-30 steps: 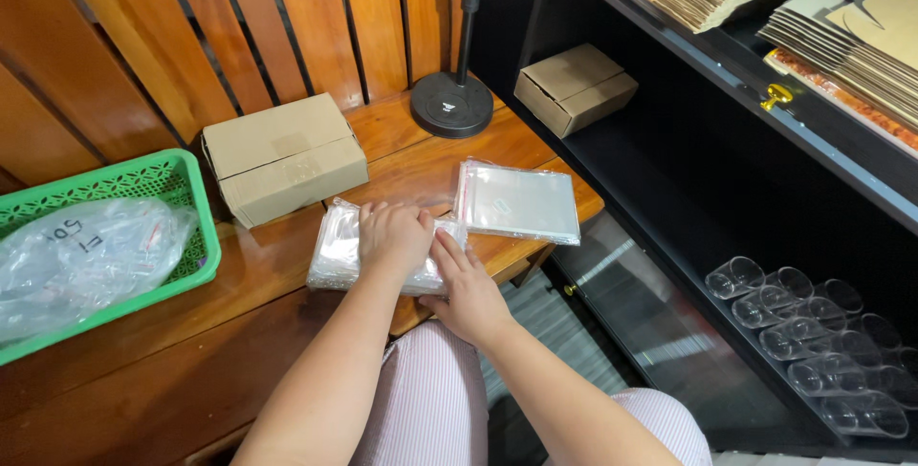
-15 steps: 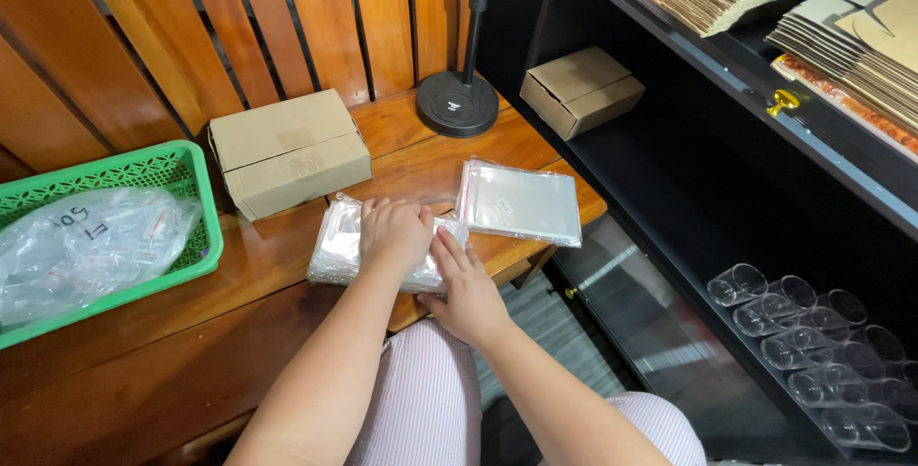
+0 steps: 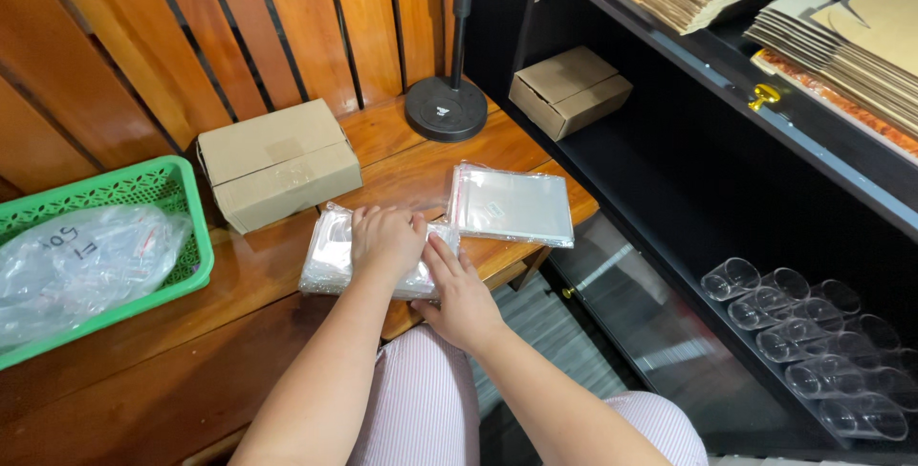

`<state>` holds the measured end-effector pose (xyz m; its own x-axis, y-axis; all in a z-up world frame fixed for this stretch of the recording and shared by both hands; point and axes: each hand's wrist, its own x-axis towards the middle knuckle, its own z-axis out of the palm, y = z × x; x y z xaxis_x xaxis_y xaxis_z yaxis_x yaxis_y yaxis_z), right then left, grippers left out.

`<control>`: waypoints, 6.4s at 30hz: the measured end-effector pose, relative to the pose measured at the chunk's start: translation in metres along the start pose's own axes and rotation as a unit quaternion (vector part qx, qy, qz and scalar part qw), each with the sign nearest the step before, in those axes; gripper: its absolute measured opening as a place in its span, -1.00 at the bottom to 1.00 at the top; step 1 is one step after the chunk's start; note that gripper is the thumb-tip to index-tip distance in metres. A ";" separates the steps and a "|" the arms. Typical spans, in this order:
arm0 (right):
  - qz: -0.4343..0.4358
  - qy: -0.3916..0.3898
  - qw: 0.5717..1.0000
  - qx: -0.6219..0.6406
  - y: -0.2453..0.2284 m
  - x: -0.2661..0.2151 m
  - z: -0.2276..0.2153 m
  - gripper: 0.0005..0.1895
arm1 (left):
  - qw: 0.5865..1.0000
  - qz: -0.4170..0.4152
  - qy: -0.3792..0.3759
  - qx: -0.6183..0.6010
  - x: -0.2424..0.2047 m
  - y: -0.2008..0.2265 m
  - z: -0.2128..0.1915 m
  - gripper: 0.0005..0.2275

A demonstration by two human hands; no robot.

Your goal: The person sits on the floor and repeatedly picks up stacks of clear plastic pouches from a low wooden bench, then places them onto a shelf above. The person handles the pouches by hand, moving them one stack at a time from the bench to the shelf.

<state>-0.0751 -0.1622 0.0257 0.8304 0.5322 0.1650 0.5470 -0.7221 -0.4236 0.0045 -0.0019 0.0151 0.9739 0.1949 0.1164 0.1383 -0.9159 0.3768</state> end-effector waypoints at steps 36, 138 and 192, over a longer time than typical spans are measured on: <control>-0.017 0.004 0.996 0.084 0.007 0.004 0.001 0.11 | 0.995 -0.023 -0.083 0.041 -0.028 0.041 -0.071 -0.56; 0.383 0.294 0.782 0.393 0.167 -0.007 -0.063 -0.73 | 0.984 -0.034 -0.155 -0.079 0.001 0.097 -0.049 -0.55; 0.109 0.357 0.913 0.165 0.050 -0.091 -0.286 -0.70 | 0.862 0.338 0.133 -0.353 -0.014 0.129 -0.140 -0.57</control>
<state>-0.0930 -0.3734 0.2446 0.8377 -0.1162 0.5337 0.3971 -0.5413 -0.7411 -0.0168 -0.0737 0.1904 0.6998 -0.1407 0.7004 -0.6808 -0.4284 0.5941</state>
